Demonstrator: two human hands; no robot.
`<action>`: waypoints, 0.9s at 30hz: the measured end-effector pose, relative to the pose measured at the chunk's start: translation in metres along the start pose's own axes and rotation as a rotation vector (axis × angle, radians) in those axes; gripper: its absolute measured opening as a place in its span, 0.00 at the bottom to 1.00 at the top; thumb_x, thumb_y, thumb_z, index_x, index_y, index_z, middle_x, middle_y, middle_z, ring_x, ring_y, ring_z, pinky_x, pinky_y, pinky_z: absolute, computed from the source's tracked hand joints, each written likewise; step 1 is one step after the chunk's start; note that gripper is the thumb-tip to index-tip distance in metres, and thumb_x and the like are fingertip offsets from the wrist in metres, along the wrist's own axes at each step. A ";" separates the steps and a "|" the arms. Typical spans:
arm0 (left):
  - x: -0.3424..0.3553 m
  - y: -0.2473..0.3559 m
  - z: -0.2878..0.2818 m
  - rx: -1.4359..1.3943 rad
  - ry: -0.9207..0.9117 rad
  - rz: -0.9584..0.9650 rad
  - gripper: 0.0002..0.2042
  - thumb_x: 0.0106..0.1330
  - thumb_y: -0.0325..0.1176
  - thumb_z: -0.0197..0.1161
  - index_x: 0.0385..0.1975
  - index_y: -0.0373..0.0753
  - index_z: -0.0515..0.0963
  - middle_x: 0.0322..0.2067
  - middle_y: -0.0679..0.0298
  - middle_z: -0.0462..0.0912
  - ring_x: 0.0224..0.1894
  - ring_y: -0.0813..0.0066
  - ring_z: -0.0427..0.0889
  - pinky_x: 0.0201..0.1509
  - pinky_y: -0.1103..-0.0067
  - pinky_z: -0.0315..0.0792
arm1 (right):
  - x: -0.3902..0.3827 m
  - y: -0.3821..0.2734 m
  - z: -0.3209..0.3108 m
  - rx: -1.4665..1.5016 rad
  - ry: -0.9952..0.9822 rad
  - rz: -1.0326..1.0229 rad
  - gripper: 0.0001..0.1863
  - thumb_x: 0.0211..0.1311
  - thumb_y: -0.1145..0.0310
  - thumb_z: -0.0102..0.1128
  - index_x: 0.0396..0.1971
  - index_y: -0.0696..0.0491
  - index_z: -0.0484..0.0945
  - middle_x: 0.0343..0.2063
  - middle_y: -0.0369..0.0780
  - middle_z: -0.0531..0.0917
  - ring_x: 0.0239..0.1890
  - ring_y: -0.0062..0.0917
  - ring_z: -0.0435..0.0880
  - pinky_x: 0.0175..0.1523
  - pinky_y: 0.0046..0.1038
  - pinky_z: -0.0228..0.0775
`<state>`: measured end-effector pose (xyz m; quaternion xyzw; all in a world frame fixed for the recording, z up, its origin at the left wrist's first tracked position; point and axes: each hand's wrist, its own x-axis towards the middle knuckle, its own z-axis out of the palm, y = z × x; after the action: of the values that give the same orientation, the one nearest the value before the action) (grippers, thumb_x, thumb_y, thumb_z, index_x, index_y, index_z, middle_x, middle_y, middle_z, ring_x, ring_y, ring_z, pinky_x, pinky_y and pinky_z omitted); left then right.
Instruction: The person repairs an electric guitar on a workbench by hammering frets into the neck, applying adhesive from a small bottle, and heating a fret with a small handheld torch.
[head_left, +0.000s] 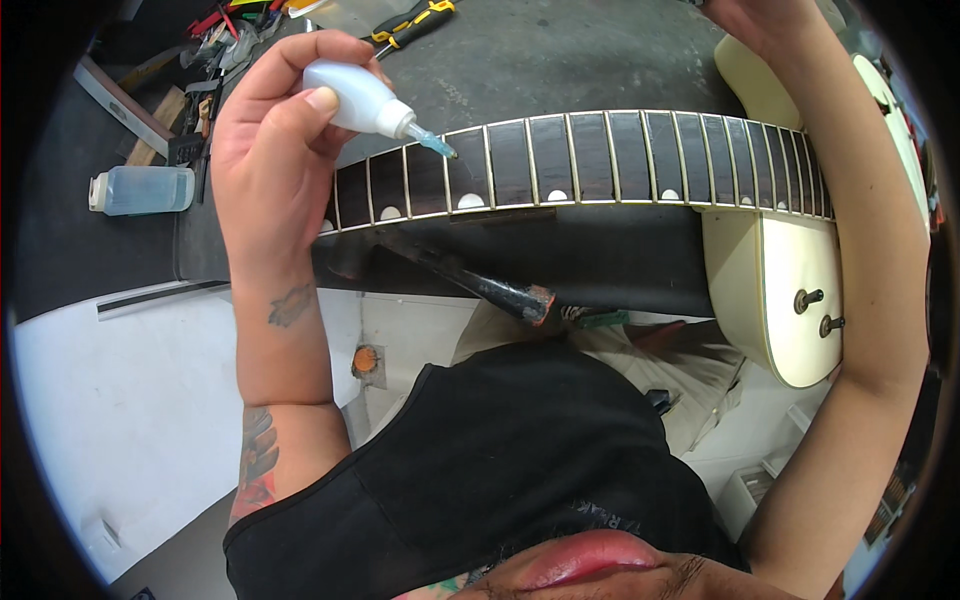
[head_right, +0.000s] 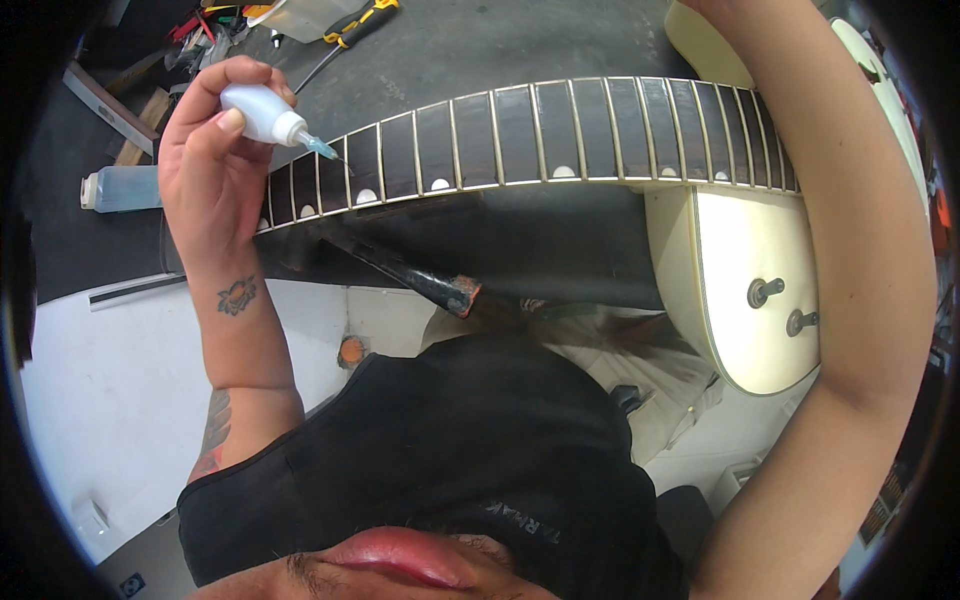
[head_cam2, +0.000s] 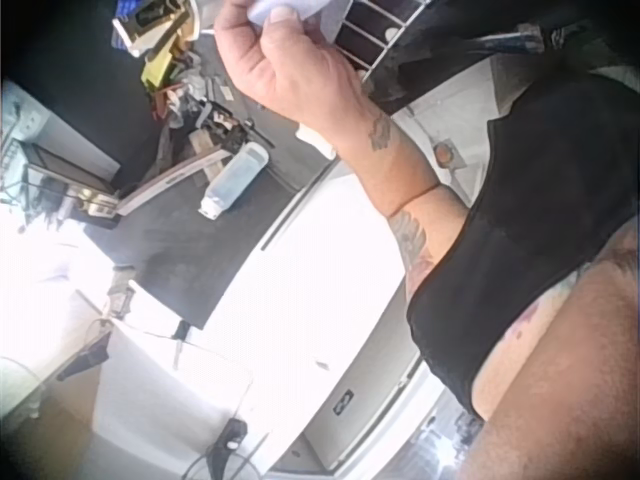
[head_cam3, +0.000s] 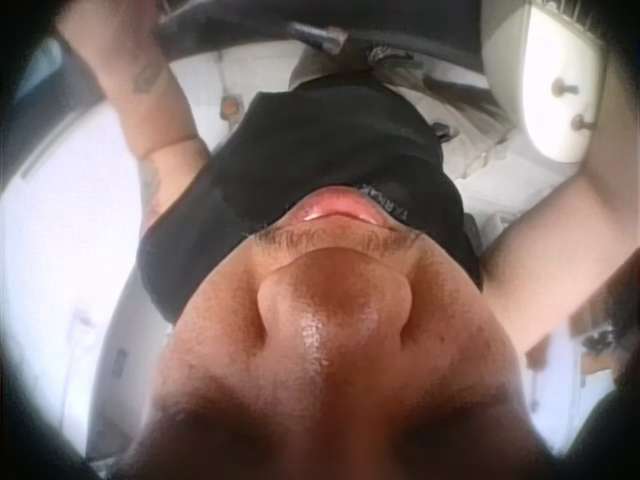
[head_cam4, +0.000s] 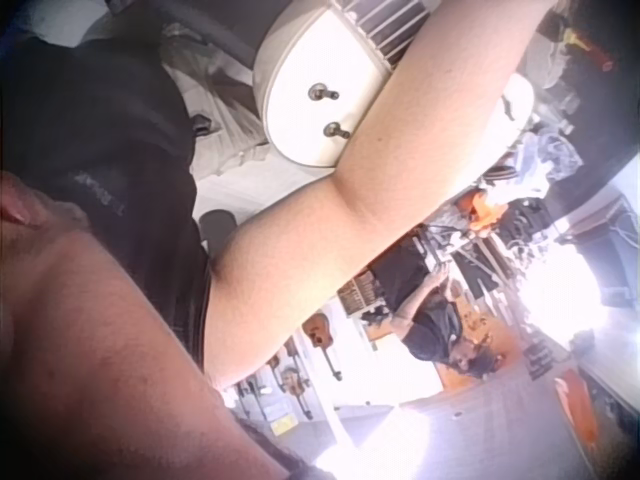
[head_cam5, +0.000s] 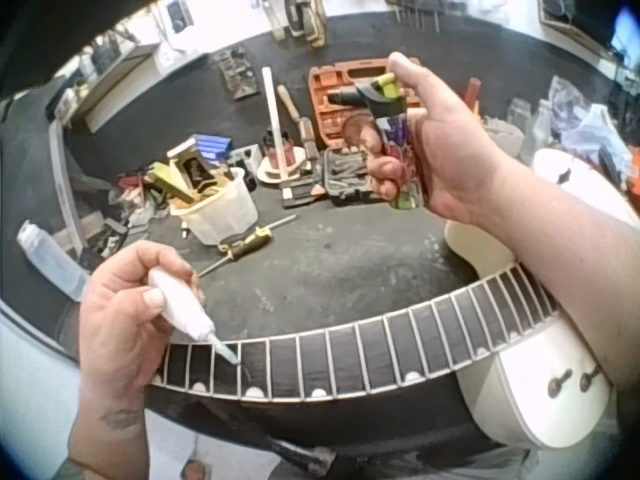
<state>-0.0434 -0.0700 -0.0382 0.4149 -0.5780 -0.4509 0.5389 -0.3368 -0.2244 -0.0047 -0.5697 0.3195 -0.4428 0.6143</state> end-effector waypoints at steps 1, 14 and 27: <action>-0.003 0.000 0.000 -0.002 0.005 0.001 0.19 0.67 0.30 0.57 0.54 0.26 0.76 0.46 0.49 0.82 0.49 0.65 0.84 0.54 0.73 0.79 | 0.004 0.003 0.000 -0.039 0.060 0.012 0.38 0.73 0.29 0.40 0.23 0.51 0.76 0.12 0.31 0.72 0.15 0.18 0.70 0.29 0.23 0.69; -0.008 -0.004 0.003 0.174 -0.107 0.045 0.16 0.68 0.29 0.58 0.52 0.26 0.77 0.43 0.51 0.84 0.46 0.70 0.84 0.51 0.77 0.79 | 0.005 0.012 -0.001 0.089 0.060 0.012 0.39 0.70 0.25 0.42 0.24 0.50 0.75 0.13 0.33 0.72 0.17 0.21 0.70 0.30 0.24 0.68; -0.008 -0.006 0.000 0.218 -0.090 0.070 0.15 0.70 0.28 0.56 0.53 0.27 0.77 0.44 0.52 0.84 0.46 0.70 0.85 0.52 0.77 0.79 | 0.004 0.007 0.003 0.003 0.048 0.022 0.39 0.70 0.26 0.42 0.23 0.51 0.76 0.13 0.33 0.72 0.16 0.21 0.71 0.31 0.24 0.69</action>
<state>-0.0434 -0.0643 -0.0462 0.4298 -0.6613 -0.3847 0.4794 -0.3317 -0.2273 -0.0102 -0.5544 0.3398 -0.4499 0.6122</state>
